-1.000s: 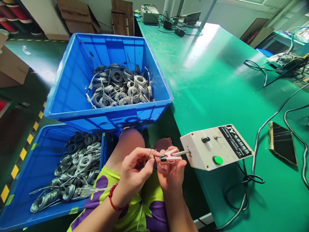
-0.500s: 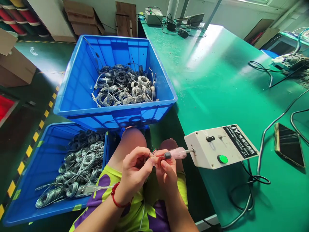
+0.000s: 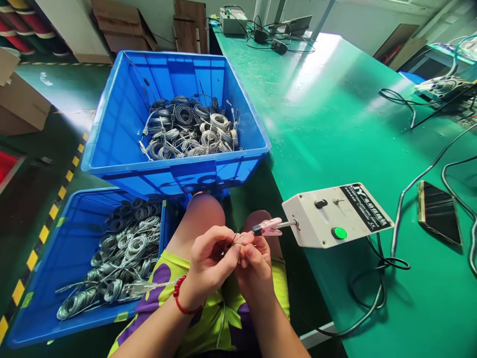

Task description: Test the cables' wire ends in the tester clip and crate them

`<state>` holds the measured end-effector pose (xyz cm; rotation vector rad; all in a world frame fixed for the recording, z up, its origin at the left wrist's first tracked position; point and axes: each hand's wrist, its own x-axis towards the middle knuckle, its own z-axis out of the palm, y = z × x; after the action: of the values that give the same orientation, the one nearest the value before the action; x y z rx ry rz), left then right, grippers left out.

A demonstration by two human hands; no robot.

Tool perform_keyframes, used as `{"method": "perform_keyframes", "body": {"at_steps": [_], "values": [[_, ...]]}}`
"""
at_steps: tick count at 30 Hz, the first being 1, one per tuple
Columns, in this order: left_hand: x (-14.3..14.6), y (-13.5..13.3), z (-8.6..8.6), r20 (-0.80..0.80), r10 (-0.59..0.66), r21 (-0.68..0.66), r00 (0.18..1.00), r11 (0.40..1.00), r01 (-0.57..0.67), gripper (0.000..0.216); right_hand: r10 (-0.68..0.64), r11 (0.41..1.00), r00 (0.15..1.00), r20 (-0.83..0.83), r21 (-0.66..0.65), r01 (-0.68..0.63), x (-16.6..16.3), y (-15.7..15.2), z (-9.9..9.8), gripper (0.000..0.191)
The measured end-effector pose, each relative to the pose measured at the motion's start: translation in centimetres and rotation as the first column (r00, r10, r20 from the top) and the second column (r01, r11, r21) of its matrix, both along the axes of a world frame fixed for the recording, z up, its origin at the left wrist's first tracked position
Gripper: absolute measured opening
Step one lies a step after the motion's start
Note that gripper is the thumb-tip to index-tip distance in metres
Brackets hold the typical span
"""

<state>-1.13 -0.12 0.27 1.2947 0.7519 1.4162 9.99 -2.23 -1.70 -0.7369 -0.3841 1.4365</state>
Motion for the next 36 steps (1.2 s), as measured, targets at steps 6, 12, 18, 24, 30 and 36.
{"method": "perform_keyframes", "body": {"at_steps": [6,12,18,24,30,36], "values": [[0.0,0.3,-0.3,-0.057,0.085,0.023,0.995,0.996,-0.083,0.009,-0.080,0.995,0.994,0.080,0.059,0.075,1.6,0.9,-0.3,0.032],[0.3,0.9,-0.5,-0.039,0.083,0.062,0.996,0.995,-0.080,0.006,-0.142,0.986,0.979,0.146,0.105,0.127,3.5,1.8,0.1,0.052],[0.8,1.3,-0.5,0.018,0.076,0.048,0.997,0.996,-0.077,0.007,-0.098,0.993,0.995,0.035,0.075,0.095,3.5,2.4,0.0,0.041],[1.1,1.4,-0.5,0.019,0.065,0.007,0.998,0.998,-0.065,0.003,-0.093,0.995,0.995,-0.025,0.026,0.093,3.3,2.4,0.2,0.033],[1.1,1.3,-0.7,0.021,0.050,-0.006,0.998,0.999,-0.050,0.002,-0.065,0.998,0.997,-0.041,0.023,0.066,3.4,2.4,0.3,0.032],[1.1,1.2,-0.7,-0.004,0.056,-0.005,0.998,0.998,-0.056,0.004,-0.070,0.996,0.998,0.001,0.047,0.070,3.4,2.2,-0.3,0.039]]}}
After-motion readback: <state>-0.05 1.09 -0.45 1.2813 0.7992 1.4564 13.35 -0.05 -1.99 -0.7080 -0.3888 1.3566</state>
